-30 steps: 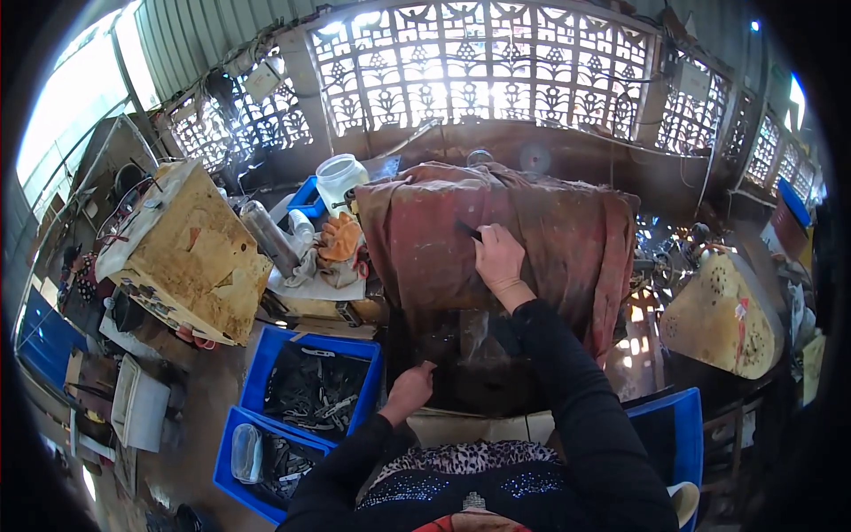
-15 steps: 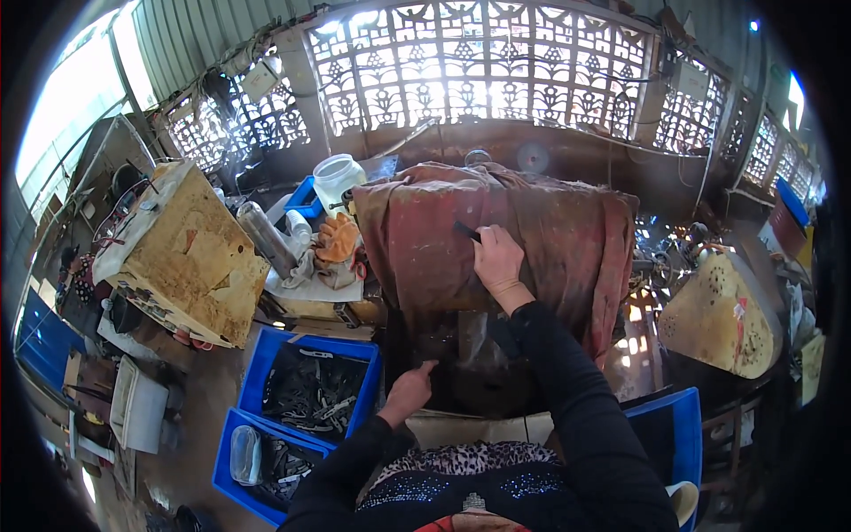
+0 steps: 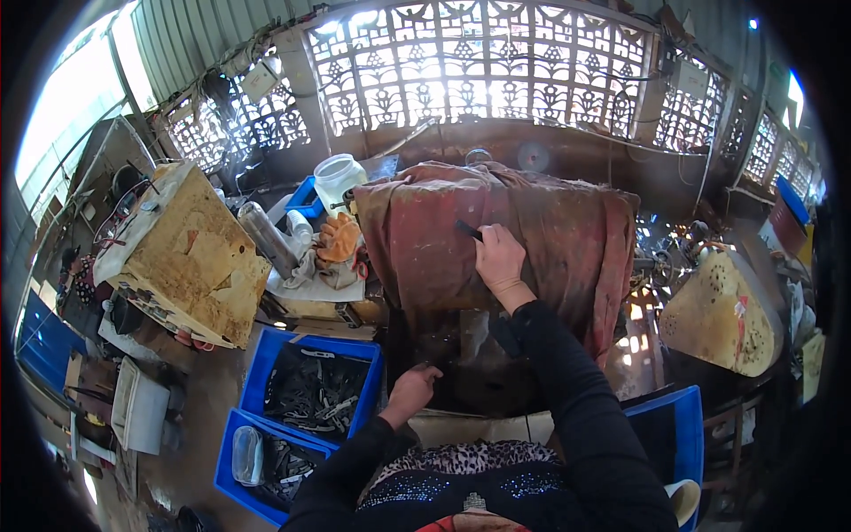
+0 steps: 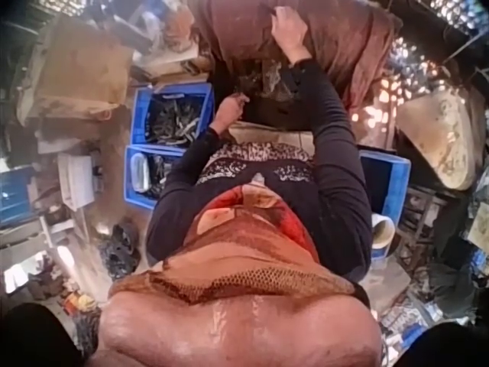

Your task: The person picks up metal pieces from a blue bin, holds them against a rotating grinding wheel, and places them into a separate blue bin. They also occasionally dip a small metal piece into a white cup of liquid.

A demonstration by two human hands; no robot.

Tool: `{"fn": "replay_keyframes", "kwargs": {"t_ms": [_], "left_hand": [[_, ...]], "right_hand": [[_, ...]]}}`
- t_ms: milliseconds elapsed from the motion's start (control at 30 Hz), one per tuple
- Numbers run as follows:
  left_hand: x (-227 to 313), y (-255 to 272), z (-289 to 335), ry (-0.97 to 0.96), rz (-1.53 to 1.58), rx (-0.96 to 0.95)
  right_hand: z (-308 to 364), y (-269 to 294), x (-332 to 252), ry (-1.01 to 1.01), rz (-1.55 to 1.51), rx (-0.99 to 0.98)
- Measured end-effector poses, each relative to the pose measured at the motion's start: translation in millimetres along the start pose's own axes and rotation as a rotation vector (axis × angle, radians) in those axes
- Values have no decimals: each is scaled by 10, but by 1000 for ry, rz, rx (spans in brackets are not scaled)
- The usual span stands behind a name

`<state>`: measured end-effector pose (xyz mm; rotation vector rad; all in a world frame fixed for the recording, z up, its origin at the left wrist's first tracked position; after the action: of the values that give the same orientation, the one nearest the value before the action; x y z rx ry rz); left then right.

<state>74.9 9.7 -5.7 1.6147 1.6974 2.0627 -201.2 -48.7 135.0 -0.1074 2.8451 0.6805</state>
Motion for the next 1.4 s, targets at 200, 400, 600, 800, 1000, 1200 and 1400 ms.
{"fn": "replay_keyframes", "kwargs": {"t_ms": [200,400,600,800,1000,1200,1400], "left_hand": [[-21,1,-2,59,-32,-67],[6,9,0,59,-76,-89],[-15,-10,-2,70,-89,-95],[-23,-20,0,79,-115,-114],[-55,-44,-4,80,-122,-113],[-38,-49,-4,99,-108,-115],[-8,-20,26,130,-113,-126]], "right_hand": [[4,10,-7,-5,9,-13],[8,6,-3,-5,10,-15],[5,7,-3,-2,12,-15],[12,23,-14,-3,20,-23],[16,-5,3,2,39,-6],[15,5,18,11,38,3],[45,1,-1,-20,31,-43]]}}
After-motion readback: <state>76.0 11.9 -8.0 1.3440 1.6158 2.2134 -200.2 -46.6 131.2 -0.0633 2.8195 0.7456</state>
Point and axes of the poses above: each hand's wrist, its own z-axis away from the middle knuckle, its own y-axis out of the back of the hand, x = y × z, the point moved 1 cm from there along -z, towards the middle knuckle, and after that the axes turned 3 degrees about z, right-handed, at the moved point
